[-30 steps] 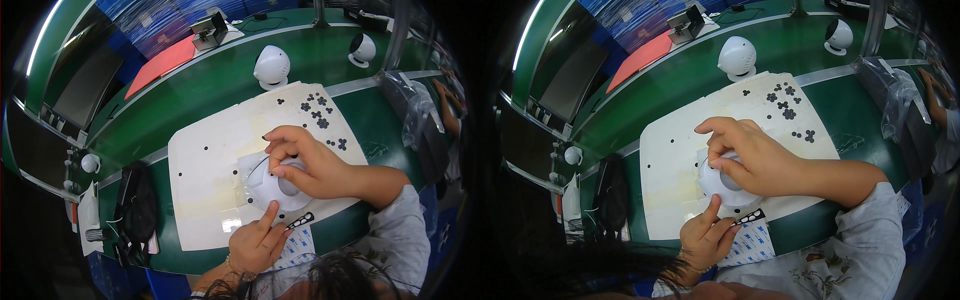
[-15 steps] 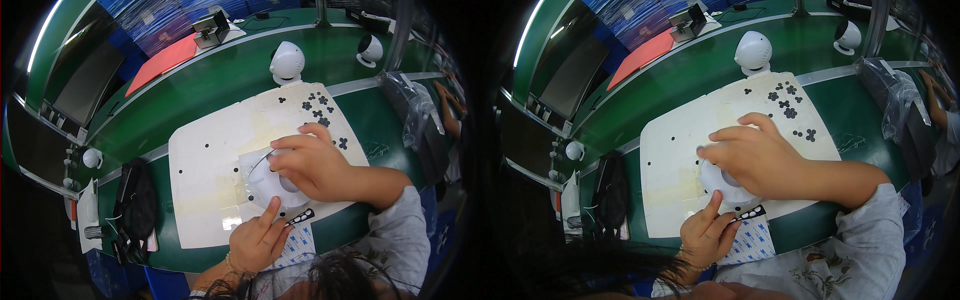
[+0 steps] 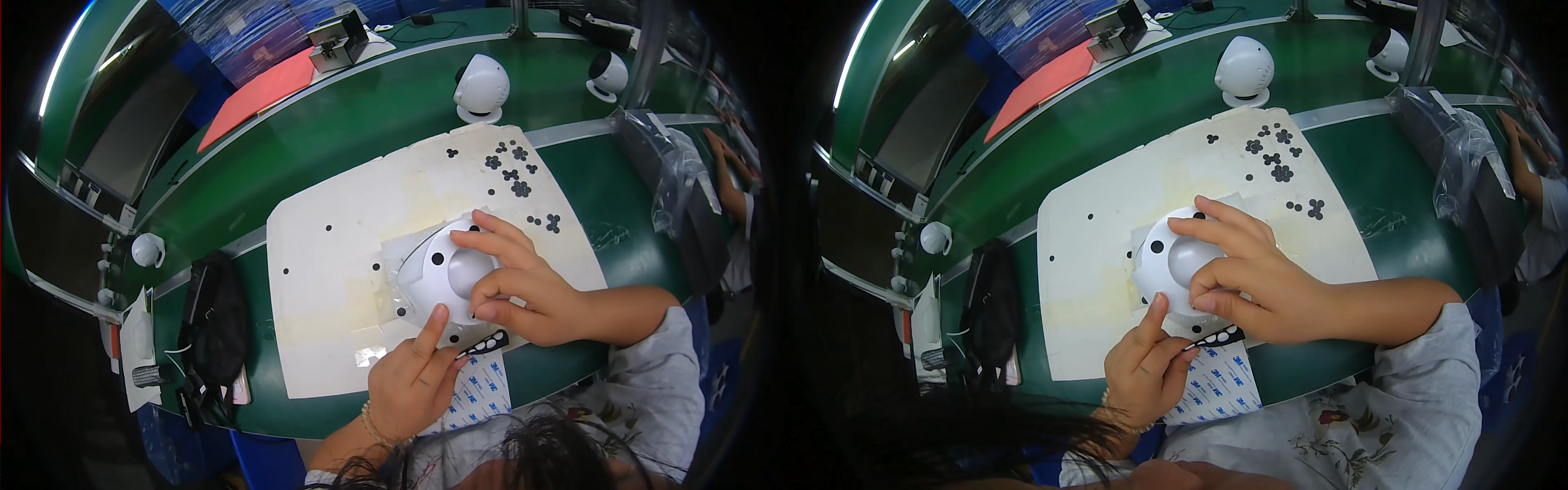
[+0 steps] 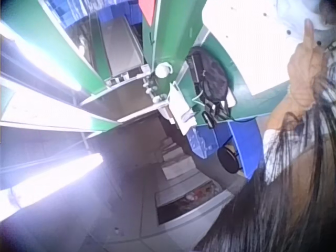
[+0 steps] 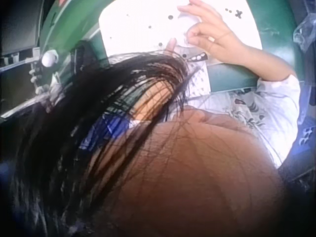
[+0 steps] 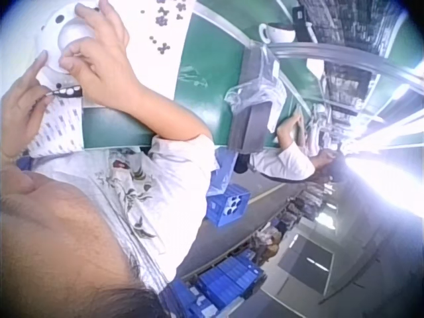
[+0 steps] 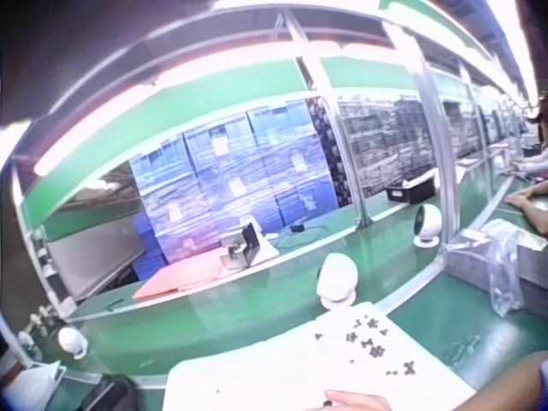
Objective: The person assembles white circular electronic devices by inserting small black components into their holes. They pick up the device, place the components one by one, and then set the device aside on the green workbench. The process is repeated for multiple units.
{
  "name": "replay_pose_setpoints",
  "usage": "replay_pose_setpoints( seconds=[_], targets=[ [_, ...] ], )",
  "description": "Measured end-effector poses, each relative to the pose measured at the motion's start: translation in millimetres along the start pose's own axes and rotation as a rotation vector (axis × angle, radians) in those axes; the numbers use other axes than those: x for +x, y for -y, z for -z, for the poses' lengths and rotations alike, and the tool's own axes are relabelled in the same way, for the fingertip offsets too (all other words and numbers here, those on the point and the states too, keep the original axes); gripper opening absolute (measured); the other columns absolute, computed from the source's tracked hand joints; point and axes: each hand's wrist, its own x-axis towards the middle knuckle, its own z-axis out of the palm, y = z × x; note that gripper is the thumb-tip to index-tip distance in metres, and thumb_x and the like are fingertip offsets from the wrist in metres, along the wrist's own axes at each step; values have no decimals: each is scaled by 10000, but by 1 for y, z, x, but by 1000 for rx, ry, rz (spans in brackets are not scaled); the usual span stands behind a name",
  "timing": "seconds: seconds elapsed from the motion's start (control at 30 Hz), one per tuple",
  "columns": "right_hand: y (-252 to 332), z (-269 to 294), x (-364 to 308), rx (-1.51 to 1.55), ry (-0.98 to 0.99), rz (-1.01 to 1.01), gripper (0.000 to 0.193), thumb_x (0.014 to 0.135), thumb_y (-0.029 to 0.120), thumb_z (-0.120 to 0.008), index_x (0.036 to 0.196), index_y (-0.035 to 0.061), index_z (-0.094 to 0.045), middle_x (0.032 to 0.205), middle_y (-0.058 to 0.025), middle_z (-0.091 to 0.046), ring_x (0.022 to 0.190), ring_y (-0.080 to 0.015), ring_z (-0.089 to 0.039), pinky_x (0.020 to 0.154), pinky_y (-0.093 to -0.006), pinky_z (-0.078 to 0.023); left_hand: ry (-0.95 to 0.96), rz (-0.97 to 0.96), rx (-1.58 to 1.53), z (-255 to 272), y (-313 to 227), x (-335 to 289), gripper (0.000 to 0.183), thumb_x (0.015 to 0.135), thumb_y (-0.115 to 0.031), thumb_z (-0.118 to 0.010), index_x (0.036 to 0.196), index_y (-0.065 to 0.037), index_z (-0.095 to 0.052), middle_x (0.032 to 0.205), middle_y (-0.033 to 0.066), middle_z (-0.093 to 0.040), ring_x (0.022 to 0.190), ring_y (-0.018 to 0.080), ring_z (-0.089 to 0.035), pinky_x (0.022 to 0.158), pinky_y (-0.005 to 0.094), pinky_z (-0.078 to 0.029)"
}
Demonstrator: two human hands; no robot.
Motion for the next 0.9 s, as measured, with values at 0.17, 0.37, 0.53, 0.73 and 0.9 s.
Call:
replay_pose_setpoints(
  seconds=[0.17, 0.37, 0.53, 0.73, 0.9],
  targets=[
    [-1, -4, 0, -22, -3, 9, 141, 835, 222, -568, 812, 90, -611, 1350, -169, -364, 1305, -400, -199, 1005, -496, -176, -13, -5, -21, 0, 3, -1, 193, 647, -11, -703, 796, 6, -580, 1218, 235, -498, 594, 196, -569, 547, 286, -484],
    [-8, -6, -12, -343, -111, 216, 136, 791, 245, -611, 874, 140, -636, 1300, -109, -441, 1261, -350, -291, 952, -465, -229, -42, -20, -22, -2, 3, -1, 173, 658, -38, -707, 774, -3, -584, 1227, 216, -499, 578, 186, -555, 522, 276, -468],
    [-4, -5, -28, -675, -199, 244, 271, 718, 276, -677, 968, 179, -637, 1275, -54, -473, 1230, -302, -342, 922, -450, -243, -95, -39, -17, -6, 4, -1, 148, 664, -85, -710, 736, -23, -596, 1238, 176, -508, 536, 164, -521, 463, 256, -429],
    [8, -9, -23, -296, -85, 291, 255, 712, 271, -682, 951, 196, -637, 1255, -42, -492, 1219, -285, -362, 909, -445, -247, -58, -18, -58, -5, -1, 0, 160, 687, -16, -683, 796, 17, -571, 1216, 267, -489, 600, 193, -563, 549, 284, -480],
    [-3, -15, -27, -443, -180, 566, 159, 714, 210, -677, 865, 174, -643, 1247, -48, -496, 1230, -299, -351, 909, -417, -272, -128, -57, -45, -10, 0, 2, 118, 692, -71, -687, 732, -11, -593, 1244, 201, -494, 571, 181, -534, 493, 268, -445]
  ],
)
